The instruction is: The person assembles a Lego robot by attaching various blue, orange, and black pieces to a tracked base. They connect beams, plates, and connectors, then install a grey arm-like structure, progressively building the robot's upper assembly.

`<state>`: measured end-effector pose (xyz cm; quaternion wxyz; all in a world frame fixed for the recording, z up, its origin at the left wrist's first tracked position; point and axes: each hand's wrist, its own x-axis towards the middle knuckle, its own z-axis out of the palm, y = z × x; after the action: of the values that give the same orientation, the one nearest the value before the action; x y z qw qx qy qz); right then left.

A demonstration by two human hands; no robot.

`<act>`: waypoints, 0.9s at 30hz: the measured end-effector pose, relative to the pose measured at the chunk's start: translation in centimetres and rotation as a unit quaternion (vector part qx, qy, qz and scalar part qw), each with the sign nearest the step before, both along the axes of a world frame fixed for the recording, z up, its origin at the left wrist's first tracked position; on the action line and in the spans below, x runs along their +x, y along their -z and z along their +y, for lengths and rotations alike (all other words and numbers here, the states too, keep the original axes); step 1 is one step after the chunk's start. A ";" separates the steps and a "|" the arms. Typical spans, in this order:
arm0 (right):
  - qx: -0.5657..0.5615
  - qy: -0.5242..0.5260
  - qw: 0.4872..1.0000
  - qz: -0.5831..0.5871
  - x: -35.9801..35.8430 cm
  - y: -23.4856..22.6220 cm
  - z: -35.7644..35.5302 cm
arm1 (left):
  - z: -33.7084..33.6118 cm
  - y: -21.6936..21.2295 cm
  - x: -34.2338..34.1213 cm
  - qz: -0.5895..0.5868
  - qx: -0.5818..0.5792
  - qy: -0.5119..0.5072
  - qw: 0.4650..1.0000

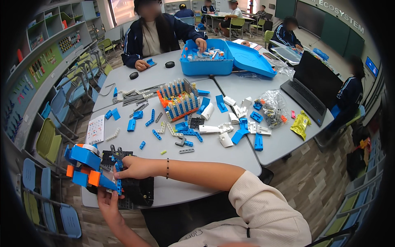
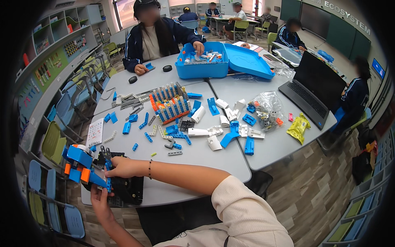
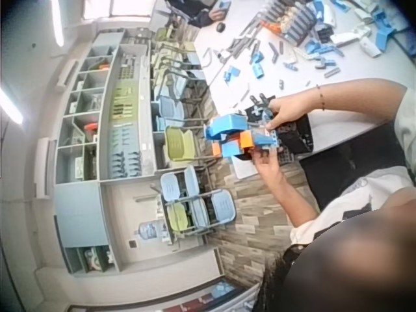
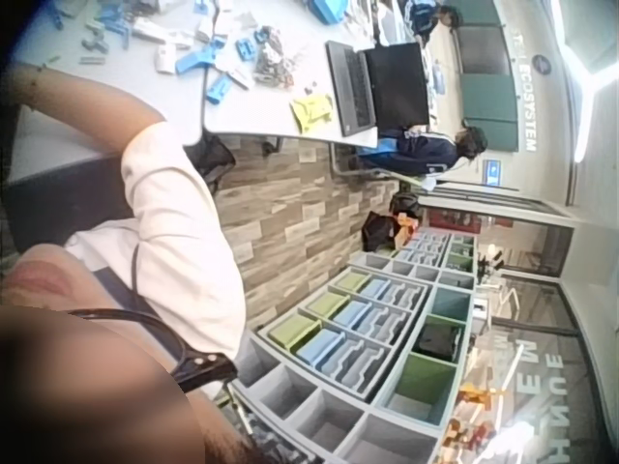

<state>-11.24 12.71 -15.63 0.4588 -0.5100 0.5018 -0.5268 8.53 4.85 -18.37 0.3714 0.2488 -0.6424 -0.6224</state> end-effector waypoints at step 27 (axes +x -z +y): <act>-0.138 0.130 0.979 0.072 2.3 1.0 0.5 | 1.6 0.3 -1.1 0.085 0.020 -0.087 0.992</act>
<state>-8.97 13.22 -16.63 0.2737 -0.5355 0.5180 -0.6082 7.42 6.46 -18.68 0.4724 0.2572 -0.5718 -0.6195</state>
